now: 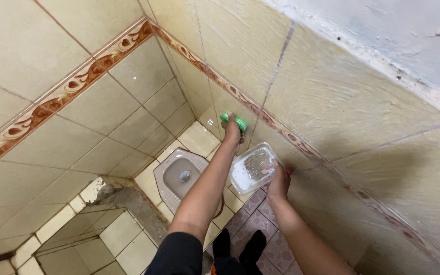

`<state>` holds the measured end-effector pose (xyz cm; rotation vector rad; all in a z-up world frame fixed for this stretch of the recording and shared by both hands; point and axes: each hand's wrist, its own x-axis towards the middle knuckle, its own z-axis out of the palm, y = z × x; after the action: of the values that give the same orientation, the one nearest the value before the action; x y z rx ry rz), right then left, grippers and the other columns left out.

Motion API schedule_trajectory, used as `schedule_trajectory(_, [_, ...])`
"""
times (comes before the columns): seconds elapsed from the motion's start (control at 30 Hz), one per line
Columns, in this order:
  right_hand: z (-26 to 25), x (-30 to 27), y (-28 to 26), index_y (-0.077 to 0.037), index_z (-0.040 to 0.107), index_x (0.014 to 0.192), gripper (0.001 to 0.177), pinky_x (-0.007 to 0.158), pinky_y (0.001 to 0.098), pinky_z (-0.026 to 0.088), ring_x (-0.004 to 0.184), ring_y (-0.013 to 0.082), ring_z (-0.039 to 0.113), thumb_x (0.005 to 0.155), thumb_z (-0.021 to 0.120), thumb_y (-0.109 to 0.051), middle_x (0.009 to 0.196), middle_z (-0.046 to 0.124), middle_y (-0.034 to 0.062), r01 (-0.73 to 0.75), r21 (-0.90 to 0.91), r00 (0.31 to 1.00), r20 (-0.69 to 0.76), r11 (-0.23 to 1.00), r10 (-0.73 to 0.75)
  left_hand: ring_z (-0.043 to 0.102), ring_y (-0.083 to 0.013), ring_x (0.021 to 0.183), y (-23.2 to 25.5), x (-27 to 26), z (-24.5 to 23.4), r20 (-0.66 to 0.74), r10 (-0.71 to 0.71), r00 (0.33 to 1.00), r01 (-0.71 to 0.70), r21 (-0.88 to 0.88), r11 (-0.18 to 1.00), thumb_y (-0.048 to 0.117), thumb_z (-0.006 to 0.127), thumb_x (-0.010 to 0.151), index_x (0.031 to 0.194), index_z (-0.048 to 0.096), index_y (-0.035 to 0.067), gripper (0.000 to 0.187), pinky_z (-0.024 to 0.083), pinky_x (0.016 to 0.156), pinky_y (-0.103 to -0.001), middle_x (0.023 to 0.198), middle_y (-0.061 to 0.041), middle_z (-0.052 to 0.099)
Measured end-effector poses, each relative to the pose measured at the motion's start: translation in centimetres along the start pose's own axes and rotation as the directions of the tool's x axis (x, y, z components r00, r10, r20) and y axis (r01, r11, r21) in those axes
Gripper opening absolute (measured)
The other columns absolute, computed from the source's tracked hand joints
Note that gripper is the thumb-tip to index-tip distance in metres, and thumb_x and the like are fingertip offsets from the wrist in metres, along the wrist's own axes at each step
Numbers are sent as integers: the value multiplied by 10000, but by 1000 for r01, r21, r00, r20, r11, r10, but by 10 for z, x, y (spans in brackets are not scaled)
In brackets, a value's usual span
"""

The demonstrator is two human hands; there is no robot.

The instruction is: The person scrubs the tiled bathroom wall using a green brush and soapy water from a plastic container.

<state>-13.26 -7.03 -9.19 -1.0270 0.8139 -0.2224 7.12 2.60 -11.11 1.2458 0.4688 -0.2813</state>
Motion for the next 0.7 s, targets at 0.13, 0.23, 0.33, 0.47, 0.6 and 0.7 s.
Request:
schedule_trajectory(0.13, [2, 3, -1, -62, 660, 927, 358, 329, 268, 302, 408, 129, 456, 969, 558, -403, 704, 620, 58, -17, -40, 1000, -12, 999, 16, 442, -318, 992, 8, -11, -4, 38, -235, 971, 234, 36, 972, 601, 341, 1029, 1604, 153, 109, 780, 302, 808, -446, 1489, -338, 438])
schedule_trajectory(0.23, [3, 8, -4, -86, 613, 936, 296, 333, 267, 305, 424, 115, 471, 968, 584, -378, 726, 614, 38, -1, -41, 1000, -17, 999, 0, 367, -263, 1413, 20, -5, 4, 41, 148, 988, -146, -49, 988, 582, 392, 1009, 1598, -148, 142, 913, 336, 1150, -432, 1634, -165, 231])
schedule_trajectory(0.33, [4, 16, -3, -110, 604, 968, 295, 341, 266, 292, 434, 108, 462, 976, 539, -397, 720, 592, 37, -7, -43, 999, 51, 999, 9, 223, -292, 1541, 44, 5, 2, 47, 422, 905, -423, 10, 906, 590, 383, 1078, 1616, -165, 77, 923, 234, 1239, -411, 1710, -202, 49])
schedule_trajectory(0.47, [12, 25, -1, -87, 613, 985, 419, 405, 258, 370, 461, 110, 480, 991, 489, -488, 761, 665, 69, -162, -81, 977, 128, 983, 171, 232, -318, 1542, 57, 14, -4, -49, 476, 878, -475, 29, 879, 580, 389, 1045, 1628, -100, 42, 932, 214, 1231, -392, 1692, -217, 115])
schedule_trajectory(0.6, [21, 28, -2, -81, 625, 1021, 449, 428, 270, 406, 477, 120, 497, 969, 485, -504, 829, 725, 99, -225, -112, 960, 144, 968, 240, 230, -348, 1538, 27, 20, -20, -40, 163, 986, -150, 224, 963, 558, 369, 1036, 1605, -103, 9, 921, 210, 1225, -397, 1678, -243, 111])
schedule_trajectory(0.7, [28, 26, -2, -59, 635, 1035, 454, 434, 283, 421, 494, 145, 531, 960, 527, -494, 831, 707, 115, -213, -152, 968, 98, 965, 229, 229, -370, 1535, 36, 16, -14, 0, 313, 950, -304, 247, 920, 542, 354, 1029, 1588, -105, -16, 914, 207, 1221, -400, 1667, -262, 108])
